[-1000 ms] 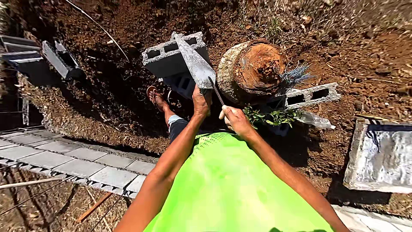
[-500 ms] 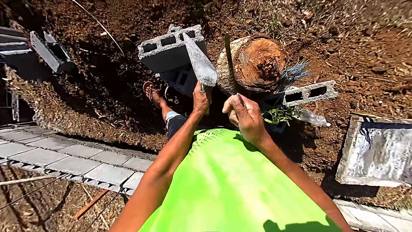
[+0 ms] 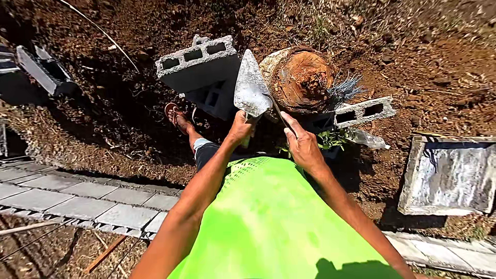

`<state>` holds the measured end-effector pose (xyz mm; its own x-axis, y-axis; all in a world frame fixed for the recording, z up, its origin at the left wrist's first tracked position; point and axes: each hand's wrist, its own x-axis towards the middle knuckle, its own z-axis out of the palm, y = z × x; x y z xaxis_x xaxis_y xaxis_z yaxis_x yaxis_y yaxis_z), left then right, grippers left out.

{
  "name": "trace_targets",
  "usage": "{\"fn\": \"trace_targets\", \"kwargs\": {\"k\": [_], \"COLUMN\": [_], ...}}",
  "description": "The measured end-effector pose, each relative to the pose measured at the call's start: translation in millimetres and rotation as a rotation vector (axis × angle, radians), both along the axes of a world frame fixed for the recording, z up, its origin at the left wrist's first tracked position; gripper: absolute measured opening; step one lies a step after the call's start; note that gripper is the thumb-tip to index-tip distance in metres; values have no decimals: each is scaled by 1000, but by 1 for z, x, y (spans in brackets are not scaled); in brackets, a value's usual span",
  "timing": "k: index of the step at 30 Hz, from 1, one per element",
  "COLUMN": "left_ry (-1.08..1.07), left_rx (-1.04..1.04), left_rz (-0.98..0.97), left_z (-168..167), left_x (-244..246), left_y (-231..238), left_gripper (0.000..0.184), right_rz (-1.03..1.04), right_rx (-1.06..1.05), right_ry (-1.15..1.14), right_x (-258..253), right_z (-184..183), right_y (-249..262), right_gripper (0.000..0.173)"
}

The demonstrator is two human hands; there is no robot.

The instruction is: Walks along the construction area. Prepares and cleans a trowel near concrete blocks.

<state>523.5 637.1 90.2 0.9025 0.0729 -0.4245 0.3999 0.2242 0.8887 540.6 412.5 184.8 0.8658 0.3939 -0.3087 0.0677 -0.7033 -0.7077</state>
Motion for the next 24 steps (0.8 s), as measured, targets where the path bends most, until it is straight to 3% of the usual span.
{"fn": "trace_targets", "kwargs": {"k": [6, 10, 14, 19, 21, 24], "left_ry": [-17, 36, 98, 193, 196, 72], "left_rx": [-37, -53, -73, -57, 19, 307], "left_rz": [-38, -147, -169, -179, -251, -273], "left_z": [11, 26, 22, 21, 22, 46], "left_x": [5, 8, 2, -15, -18, 11], "left_y": [-8, -3, -8, -16, -23, -20], "left_gripper": [7, 11, 10, 10, 11, 19], "right_rz": [72, 117, 159, 156, 92, -49], "right_rx": [-72, -181, -277, -288, -260, -84], "right_ry": [-122, -226, -205, -143, -145, -249], "right_x": [-41, -36, -17, -32, -11, 29], "right_z": [21, 24, 24, 15, 6, 22], "right_y": [-30, -20, 6, -8, 10, 32], "right_gripper": [46, 48, 53, 53, 51, 46]}}
